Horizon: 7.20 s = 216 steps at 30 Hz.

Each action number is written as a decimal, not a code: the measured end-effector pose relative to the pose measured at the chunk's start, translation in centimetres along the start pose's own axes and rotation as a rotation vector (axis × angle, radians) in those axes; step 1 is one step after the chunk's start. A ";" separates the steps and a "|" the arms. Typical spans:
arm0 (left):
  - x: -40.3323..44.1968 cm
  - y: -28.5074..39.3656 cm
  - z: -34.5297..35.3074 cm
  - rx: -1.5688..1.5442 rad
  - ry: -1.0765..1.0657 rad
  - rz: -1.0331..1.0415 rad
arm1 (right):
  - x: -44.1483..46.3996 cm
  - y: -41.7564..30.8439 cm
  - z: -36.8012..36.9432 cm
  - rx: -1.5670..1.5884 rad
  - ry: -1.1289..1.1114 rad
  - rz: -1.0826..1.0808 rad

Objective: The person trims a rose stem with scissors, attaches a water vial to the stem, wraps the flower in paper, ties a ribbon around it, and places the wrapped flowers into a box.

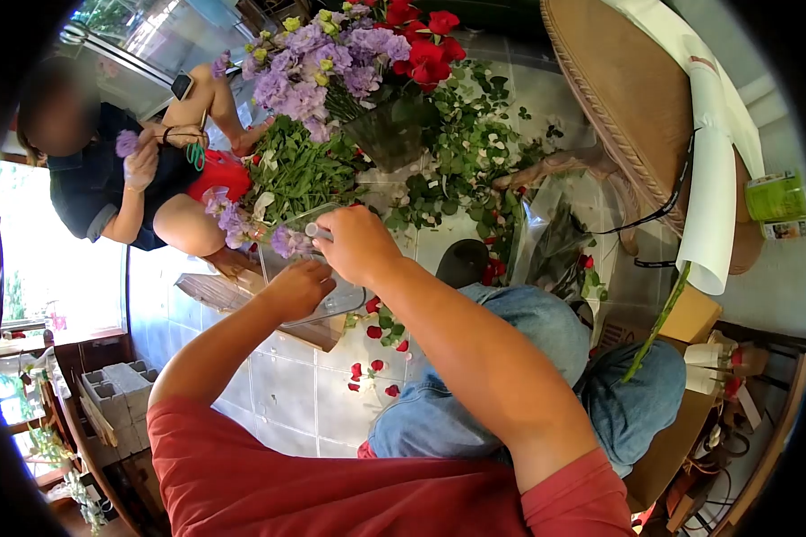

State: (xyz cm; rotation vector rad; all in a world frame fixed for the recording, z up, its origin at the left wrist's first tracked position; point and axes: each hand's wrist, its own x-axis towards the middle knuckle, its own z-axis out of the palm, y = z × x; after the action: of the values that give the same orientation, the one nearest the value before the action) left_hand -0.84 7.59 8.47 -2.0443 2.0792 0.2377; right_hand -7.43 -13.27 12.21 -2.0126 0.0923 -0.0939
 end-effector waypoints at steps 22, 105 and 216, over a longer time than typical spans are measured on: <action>2.3 -2.1 12.4 -0.706 -0.591 -0.466 | -0.1 -0.9 0.1 -0.069 0.021 -0.078; 6.3 -2.9 14.4 -0.925 -0.586 -0.793 | -1.1 -4.5 -2.5 0.055 0.091 -0.218; -8.5 5.3 -4.5 -1.182 1.661 -1.255 | -3.4 -5.9 -5.8 -0.007 0.153 -0.189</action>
State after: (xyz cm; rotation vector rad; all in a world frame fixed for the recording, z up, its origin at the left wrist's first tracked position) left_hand -6.21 14.74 14.83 -4.5729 -0.3166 -0.9600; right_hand -11.26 -15.59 19.99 -2.0154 -0.0008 -0.3691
